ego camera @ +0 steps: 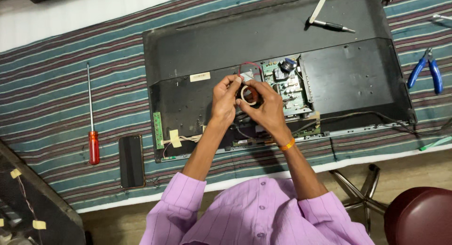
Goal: The person works on the internal wiring of a disassembled television. They twist two wires together, use a soldering iron to solder the joint, and then wrap the connection with black electrical tape. The person uses pliers to cut the tape and continues to wrap the wires securely.
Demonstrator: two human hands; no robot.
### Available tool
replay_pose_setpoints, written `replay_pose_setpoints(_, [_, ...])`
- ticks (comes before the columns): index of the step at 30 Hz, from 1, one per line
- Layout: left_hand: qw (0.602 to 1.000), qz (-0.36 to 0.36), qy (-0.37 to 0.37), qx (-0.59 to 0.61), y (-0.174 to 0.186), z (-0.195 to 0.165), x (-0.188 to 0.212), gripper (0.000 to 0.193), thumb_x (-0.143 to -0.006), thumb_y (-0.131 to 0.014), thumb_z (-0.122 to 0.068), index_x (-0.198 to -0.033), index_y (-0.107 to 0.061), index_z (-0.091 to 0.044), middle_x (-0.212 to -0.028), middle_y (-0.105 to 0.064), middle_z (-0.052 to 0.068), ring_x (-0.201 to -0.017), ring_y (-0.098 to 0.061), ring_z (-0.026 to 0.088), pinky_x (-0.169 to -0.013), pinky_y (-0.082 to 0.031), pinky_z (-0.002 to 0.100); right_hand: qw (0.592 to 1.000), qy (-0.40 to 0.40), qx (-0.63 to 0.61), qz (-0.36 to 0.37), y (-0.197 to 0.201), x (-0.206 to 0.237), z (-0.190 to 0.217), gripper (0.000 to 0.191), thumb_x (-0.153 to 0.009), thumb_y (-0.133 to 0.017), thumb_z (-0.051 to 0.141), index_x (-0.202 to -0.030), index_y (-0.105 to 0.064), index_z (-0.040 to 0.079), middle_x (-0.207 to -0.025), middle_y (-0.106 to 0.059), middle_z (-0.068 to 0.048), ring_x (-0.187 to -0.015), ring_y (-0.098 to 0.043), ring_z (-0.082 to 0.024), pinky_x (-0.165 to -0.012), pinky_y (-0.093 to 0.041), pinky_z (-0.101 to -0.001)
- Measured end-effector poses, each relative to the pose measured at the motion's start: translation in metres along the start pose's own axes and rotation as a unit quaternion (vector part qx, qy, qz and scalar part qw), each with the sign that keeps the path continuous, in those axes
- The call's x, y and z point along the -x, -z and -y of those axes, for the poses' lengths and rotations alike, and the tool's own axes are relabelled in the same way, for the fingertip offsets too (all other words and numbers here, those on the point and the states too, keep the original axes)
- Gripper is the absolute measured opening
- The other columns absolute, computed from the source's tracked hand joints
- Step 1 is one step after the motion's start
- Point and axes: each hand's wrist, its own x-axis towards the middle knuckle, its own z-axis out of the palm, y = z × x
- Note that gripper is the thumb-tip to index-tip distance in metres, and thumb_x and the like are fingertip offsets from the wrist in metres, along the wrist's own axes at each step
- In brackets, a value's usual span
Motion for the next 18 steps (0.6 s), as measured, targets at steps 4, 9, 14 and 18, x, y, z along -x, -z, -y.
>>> replay_pose_setpoints(4, [0.997, -0.034, 0.038, 0.063, 0.005, 0.014, -0.013, 0.012, -0.099, -0.065, -0.010, -0.103, -0.064, 0.001, -0.090, -0.069, 0.009, -0.079, -0.068, 0.015, -0.072, -0.058, 0.028, 1.000, 0.004, 0.016, -0.010, -0.006, 0.006, -0.002, 0.052, -0.076, -0.089, 0.019, -0.121, -0.070, 0.001, -0.108, -0.071, -0.012, -0.091, -0.071, -0.023, -0.080, -0.058, -0.0336])
replay_pose_setpoints(9, [0.997, -0.027, -0.014, 0.066, 0.018, 0.021, -0.031, 0.008, -0.100, -0.066, -0.006, -0.104, -0.063, 0.000, -0.092, -0.068, 0.009, -0.081, -0.069, 0.017, -0.074, -0.056, 0.029, 1.000, -0.009, 0.000, -0.007, -0.001, 0.018, 0.015, 0.047, -0.077, -0.087, 0.018, -0.116, -0.068, 0.002, -0.104, -0.069, -0.010, -0.083, -0.070, -0.019, -0.075, -0.058, -0.0309])
replay_pose_setpoints(14, [1.000, -0.004, -0.029, -0.009, 0.034, -0.014, -0.029, 0.011, -0.103, -0.065, -0.007, -0.109, -0.065, 0.001, -0.096, -0.069, 0.009, -0.087, -0.067, 0.016, -0.078, -0.054, 0.029, 0.999, 0.027, -0.017, 0.002, 0.009, 0.042, 0.034, 0.048, -0.076, -0.088, 0.018, -0.117, -0.068, 0.003, -0.102, -0.067, -0.008, -0.078, -0.064, -0.015, -0.074, -0.056, -0.0306])
replay_pose_setpoints(18, [0.998, 0.042, 0.044, -0.021, 0.025, -0.039, -0.008, 0.015, -0.101, -0.064, -0.011, -0.111, -0.065, -0.001, -0.101, -0.070, 0.008, -0.094, -0.070, 0.017, -0.081, -0.057, 0.031, 0.996, -0.047, -0.060, -0.036, 0.024, 0.038, 0.019, 0.046, -0.079, -0.087, 0.011, -0.121, -0.069, 0.003, -0.098, -0.065, -0.005, -0.082, -0.062, -0.012, -0.074, -0.054, -0.0279])
